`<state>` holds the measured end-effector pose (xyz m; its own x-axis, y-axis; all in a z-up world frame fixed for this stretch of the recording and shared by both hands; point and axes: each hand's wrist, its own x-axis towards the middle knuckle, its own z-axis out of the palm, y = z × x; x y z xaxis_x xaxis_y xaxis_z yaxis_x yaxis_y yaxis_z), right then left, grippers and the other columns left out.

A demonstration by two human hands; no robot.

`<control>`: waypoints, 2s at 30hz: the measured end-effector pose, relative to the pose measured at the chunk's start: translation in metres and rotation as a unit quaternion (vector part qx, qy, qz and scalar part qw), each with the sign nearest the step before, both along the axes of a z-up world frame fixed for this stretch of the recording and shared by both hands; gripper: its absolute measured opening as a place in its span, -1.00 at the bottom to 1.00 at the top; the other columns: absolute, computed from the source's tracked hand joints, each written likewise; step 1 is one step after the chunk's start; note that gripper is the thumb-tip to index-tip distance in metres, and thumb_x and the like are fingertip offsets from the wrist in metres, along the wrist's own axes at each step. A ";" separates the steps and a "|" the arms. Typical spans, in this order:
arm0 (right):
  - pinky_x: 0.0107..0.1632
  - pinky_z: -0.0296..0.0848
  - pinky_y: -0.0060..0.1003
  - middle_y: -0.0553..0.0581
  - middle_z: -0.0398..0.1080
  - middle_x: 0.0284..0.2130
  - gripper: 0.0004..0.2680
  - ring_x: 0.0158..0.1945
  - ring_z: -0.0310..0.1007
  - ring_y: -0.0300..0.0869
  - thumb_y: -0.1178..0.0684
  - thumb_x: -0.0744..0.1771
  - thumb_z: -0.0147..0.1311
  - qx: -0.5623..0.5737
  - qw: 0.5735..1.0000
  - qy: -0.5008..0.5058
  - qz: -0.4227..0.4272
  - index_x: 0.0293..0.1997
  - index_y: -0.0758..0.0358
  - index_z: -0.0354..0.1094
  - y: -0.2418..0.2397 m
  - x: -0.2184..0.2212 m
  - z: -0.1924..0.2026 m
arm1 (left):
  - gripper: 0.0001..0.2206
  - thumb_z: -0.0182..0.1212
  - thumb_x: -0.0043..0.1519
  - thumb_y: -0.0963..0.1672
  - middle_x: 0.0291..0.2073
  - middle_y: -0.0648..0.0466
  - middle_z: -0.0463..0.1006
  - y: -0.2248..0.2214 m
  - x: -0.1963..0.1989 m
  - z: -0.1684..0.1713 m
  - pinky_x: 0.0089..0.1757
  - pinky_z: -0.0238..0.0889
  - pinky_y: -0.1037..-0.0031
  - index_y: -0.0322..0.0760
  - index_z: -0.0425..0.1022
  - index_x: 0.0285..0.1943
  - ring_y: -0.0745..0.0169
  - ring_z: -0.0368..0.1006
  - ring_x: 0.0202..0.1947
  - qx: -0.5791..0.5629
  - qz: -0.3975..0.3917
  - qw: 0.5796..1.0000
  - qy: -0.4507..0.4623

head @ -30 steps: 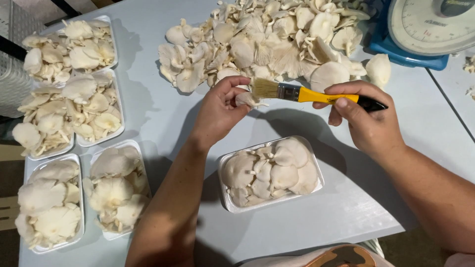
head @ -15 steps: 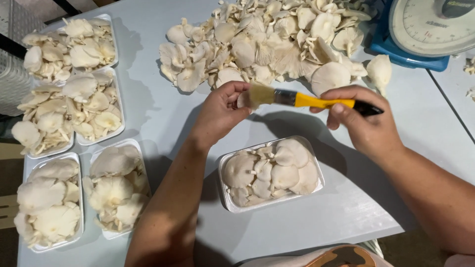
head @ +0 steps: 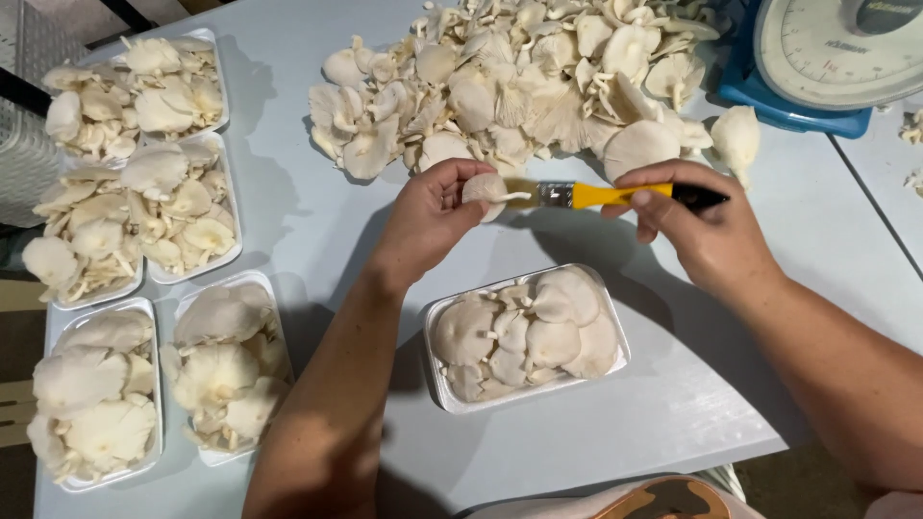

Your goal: The person uses a small brush to clean individual oyster mushrooms, picking them from a pile on the table and placing them into a white tray. The process is repeated for multiple mushrooms throughout the clip.

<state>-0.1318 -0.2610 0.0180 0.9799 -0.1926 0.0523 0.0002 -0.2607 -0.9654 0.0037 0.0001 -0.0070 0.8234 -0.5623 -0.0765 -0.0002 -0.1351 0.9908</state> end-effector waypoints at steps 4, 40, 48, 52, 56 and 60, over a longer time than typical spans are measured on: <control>-0.24 0.48 -0.31 0.36 0.56 -0.28 -0.83 -0.45 0.37 -0.16 0.12 0.41 0.02 0.069 0.997 -0.021 0.016 0.03 0.40 0.44 -0.004 -0.003 -0.013 | -0.73 0.20 0.25 -0.23 -0.31 0.10 0.67 0.000 -0.002 0.008 -0.08 0.41 0.54 -0.15 0.57 0.12 0.37 0.57 -0.23 0.052 0.022 0.998 0.003; -0.21 0.42 -0.38 0.44 0.51 -0.14 -0.89 -0.40 0.35 -0.11 0.19 0.51 -0.03 -0.036 0.993 -0.108 -0.031 0.11 0.42 0.35 -0.004 -0.002 -0.011 | -0.80 -0.05 0.15 -0.35 -0.66 0.23 0.26 0.007 -0.064 0.071 -0.57 -0.01 0.69 -0.27 0.33 -0.47 0.46 0.11 -0.65 0.057 -0.151 0.903 -0.399; -0.21 0.43 -0.38 0.49 0.49 -0.12 -0.89 -0.30 0.45 -0.06 0.19 0.52 -0.02 -0.037 0.992 -0.118 -0.024 0.11 0.46 0.34 -0.003 0.000 -0.014 | -0.87 0.00 0.09 -0.28 -0.58 0.19 0.44 0.015 -0.052 0.080 -0.45 0.22 0.47 -0.17 0.32 -0.33 0.35 0.37 -0.55 0.186 -0.390 0.883 -0.183; -0.19 0.45 -0.37 0.50 0.47 -0.13 -0.89 -0.11 0.57 0.02 0.21 0.53 -0.03 -0.039 0.992 -0.119 -0.023 0.12 0.47 0.34 -0.004 0.000 -0.018 | -0.79 0.03 -0.02 -0.33 -0.58 0.17 0.34 0.018 -0.057 0.071 -0.46 0.16 0.43 -0.20 0.23 -0.35 0.26 0.27 -0.55 0.120 -0.416 0.862 -0.264; -0.20 0.40 -0.39 0.47 0.50 -0.12 -0.88 -0.38 0.34 -0.13 0.18 0.52 -0.03 -0.044 0.994 -0.100 -0.027 0.12 0.45 0.34 -0.002 -0.001 -0.015 | -0.74 0.03 0.02 -0.37 -0.59 0.20 0.19 0.018 -0.068 0.070 -0.45 0.00 0.41 -0.16 0.16 -0.42 0.26 0.07 -0.53 0.241 -0.427 0.837 -0.244; -0.19 0.39 -0.37 0.45 0.50 -0.12 -0.87 -0.39 0.30 -0.14 0.17 0.53 -0.02 -0.050 0.993 -0.102 -0.019 0.13 0.45 0.34 -0.002 -0.001 -0.016 | -0.89 0.08 0.22 -0.24 -0.30 0.04 0.51 0.011 -0.077 0.079 -0.37 0.26 0.37 -0.19 0.37 -0.14 0.12 0.41 -0.33 0.376 -0.435 0.800 -0.173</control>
